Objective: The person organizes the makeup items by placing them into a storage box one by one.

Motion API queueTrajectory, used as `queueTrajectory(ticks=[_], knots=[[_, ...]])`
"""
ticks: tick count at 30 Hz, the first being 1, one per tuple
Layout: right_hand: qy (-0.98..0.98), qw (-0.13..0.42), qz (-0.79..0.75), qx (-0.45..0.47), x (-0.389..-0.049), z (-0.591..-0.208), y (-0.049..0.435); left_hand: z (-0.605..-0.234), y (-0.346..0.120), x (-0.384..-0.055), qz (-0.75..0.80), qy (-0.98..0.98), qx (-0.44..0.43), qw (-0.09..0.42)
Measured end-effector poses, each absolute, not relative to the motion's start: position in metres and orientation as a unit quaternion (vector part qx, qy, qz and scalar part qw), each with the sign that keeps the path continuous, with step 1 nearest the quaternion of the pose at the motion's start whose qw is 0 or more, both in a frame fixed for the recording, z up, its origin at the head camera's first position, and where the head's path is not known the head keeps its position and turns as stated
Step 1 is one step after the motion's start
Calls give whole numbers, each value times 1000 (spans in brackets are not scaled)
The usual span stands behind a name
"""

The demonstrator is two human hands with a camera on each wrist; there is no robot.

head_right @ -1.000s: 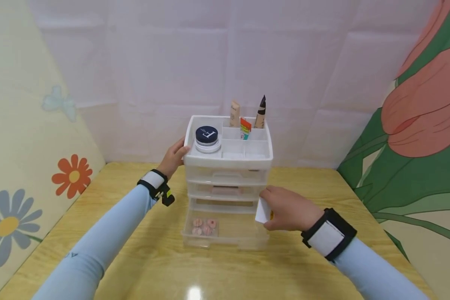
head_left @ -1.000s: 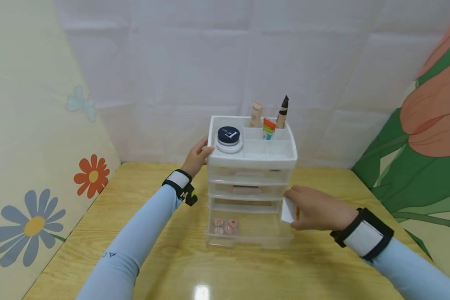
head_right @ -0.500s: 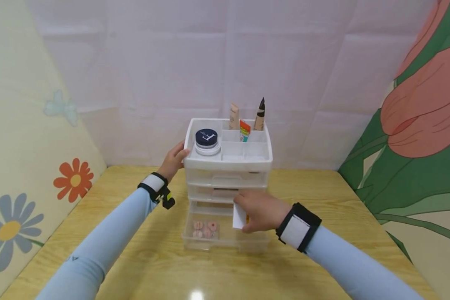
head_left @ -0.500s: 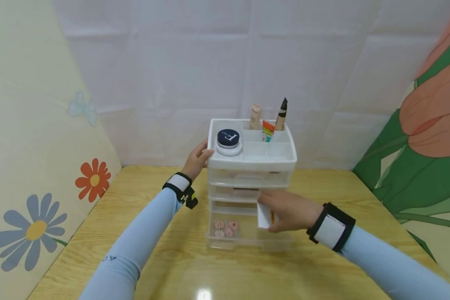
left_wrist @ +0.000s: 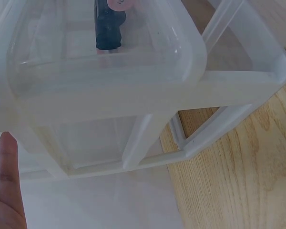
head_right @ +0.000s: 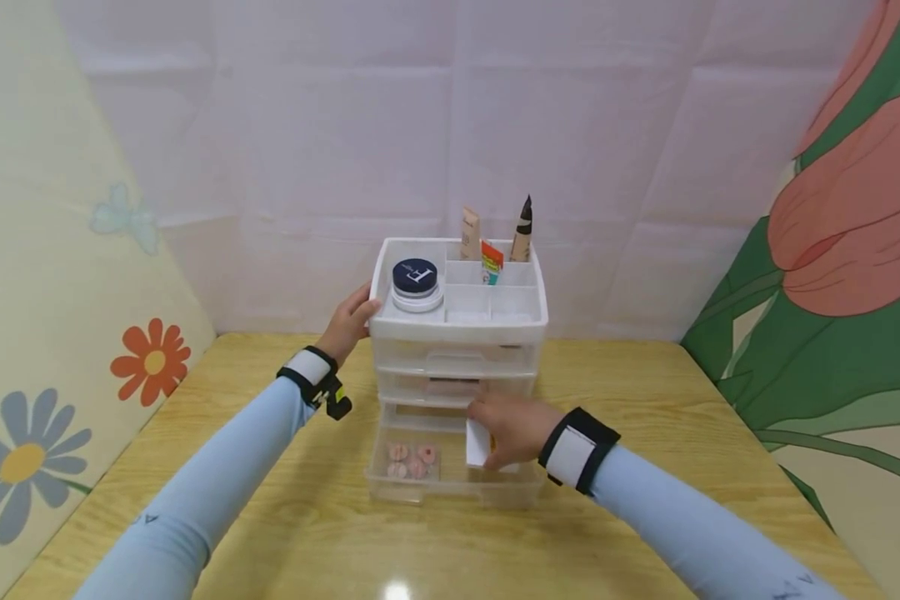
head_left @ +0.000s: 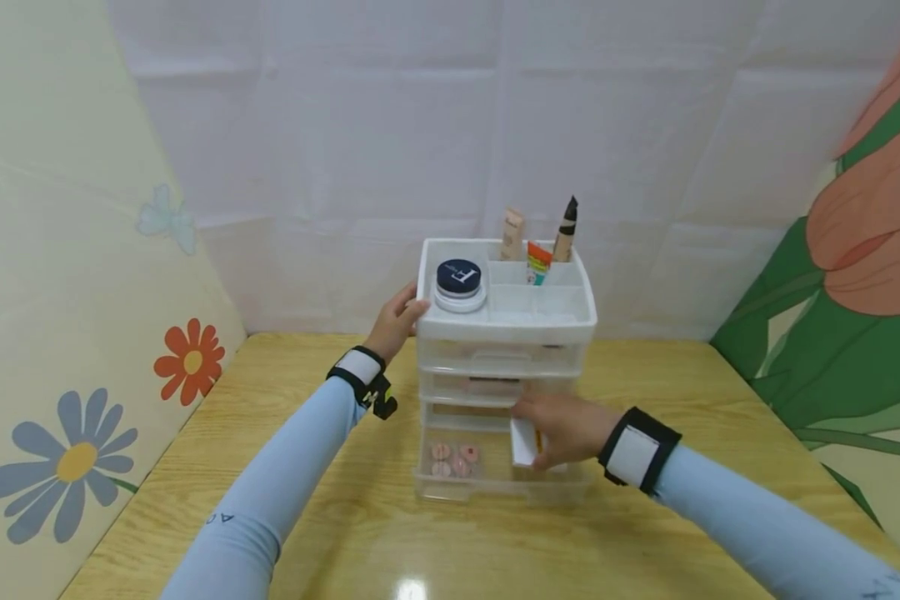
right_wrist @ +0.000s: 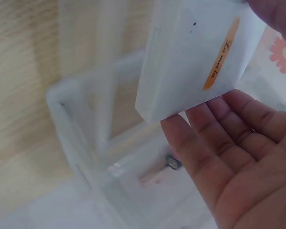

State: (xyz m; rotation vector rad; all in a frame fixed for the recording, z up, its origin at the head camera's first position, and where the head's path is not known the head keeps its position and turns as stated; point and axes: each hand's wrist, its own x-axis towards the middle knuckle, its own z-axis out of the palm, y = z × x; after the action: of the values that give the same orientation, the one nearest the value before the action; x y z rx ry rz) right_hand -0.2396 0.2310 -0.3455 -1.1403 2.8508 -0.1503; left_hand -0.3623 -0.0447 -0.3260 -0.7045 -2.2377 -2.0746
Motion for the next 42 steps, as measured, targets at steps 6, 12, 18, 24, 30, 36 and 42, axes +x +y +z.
queueTrajectory(ticks=[6, 12, 18, 24, 30, 36, 42], knots=[[940, 78, -63, -327, -240, -355, 233, -321, -45, -356, -661, -714, -232, 6], [935, 77, -58, -341, -243, -365, 236, -327, -45, -362, -656, -718, -233, 15], [940, 86, -39, -329, -248, -377, 236, -326, -46, -362, -652, -722, -233, 13], [944, 94, -29, -314, -250, -386, 235, -325, -46, -361, -651, -721, -237, 10], [945, 93, -21, -314, -248, -389, 234, -324, -47, -360, -653, -719, -240, 10], [944, 98, -27, -313, -246, -388, 233, -325, -46, -360, -659, -712, -243, 11], [945, 113, -32, -306, -247, -390, 233, -326, -46, -361, -659, -712, -242, 14]])
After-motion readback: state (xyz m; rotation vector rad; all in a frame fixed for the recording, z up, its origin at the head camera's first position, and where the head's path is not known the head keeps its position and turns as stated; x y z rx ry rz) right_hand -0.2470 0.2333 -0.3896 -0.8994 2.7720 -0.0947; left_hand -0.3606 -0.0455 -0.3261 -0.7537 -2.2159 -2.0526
